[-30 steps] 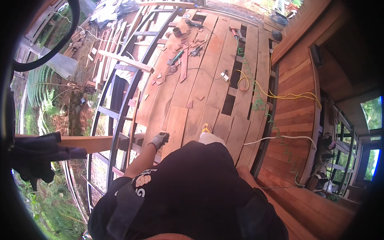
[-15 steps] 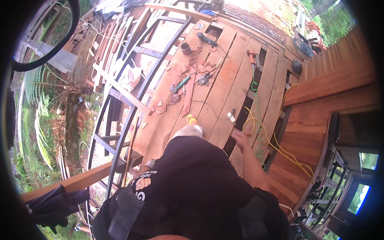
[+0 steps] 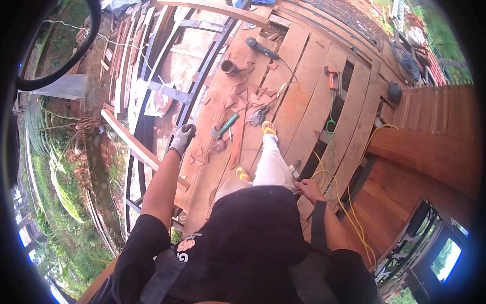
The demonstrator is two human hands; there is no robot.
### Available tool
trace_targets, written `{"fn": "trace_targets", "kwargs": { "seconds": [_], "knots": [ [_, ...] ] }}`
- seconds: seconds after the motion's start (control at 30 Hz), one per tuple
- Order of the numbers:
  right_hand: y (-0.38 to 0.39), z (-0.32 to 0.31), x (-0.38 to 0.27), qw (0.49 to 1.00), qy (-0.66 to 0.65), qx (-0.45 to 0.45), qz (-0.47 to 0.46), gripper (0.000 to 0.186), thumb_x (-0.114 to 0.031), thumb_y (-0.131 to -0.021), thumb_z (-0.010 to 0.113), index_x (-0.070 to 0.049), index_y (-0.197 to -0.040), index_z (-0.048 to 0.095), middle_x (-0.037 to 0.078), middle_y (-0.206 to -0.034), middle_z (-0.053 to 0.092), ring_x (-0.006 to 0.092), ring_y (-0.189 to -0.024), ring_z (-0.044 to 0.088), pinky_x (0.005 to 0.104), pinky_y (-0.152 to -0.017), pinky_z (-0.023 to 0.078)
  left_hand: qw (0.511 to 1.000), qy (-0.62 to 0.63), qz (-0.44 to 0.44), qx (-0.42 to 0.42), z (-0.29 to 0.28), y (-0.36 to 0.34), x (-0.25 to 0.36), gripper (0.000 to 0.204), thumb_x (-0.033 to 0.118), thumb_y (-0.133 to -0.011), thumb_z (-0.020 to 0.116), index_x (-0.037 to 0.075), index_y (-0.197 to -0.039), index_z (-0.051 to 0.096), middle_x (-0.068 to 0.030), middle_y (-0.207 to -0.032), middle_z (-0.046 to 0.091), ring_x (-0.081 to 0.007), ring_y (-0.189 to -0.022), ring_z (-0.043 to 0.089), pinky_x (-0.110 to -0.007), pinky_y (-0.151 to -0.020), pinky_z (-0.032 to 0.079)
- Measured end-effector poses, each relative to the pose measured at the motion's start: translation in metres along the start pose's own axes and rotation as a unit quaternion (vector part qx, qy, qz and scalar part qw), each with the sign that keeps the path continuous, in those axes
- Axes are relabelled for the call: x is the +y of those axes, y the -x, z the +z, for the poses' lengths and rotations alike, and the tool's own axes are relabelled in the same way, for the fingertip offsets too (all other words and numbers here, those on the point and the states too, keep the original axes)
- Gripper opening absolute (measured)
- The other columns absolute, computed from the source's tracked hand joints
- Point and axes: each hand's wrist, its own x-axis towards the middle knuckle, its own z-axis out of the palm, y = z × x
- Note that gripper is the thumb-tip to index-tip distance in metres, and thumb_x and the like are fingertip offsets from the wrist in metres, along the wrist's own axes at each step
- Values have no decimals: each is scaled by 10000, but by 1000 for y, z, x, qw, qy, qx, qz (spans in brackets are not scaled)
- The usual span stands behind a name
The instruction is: The person measures and marks a wooden slat using a square and pencil, then applies glue to the slat and the ceiling structure. The person positions the slat onto the ceiling and secures it in place.
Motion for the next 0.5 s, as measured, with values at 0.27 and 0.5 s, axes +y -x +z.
{"fn": "trace_targets", "kwargs": {
  "seconds": [0.27,0.5],
  "knots": [
    [-385,-24,-58,866,487,27,-106,367,-306,-863,659,-25,-1100,664,201,-1055,709,391,-1026,668,473,-897,537,889,-436,-6,137,38,-252,9,821,462,-823,738,47,-1462,430,-207,-1406,539,-358,-1320,493,-455,-1135,353],
    [-611,116,-221,891,405,-12,-203,373,-250,-866,644,-31,-1168,617,239,-990,694,429,-956,663,502,-834,529,881,-438,-90,157,52,-334,-25,656,495,-801,743,116,-1306,565,-190,-1078,720,-367,-1032,686,-456,-892,528]
  ]
}}
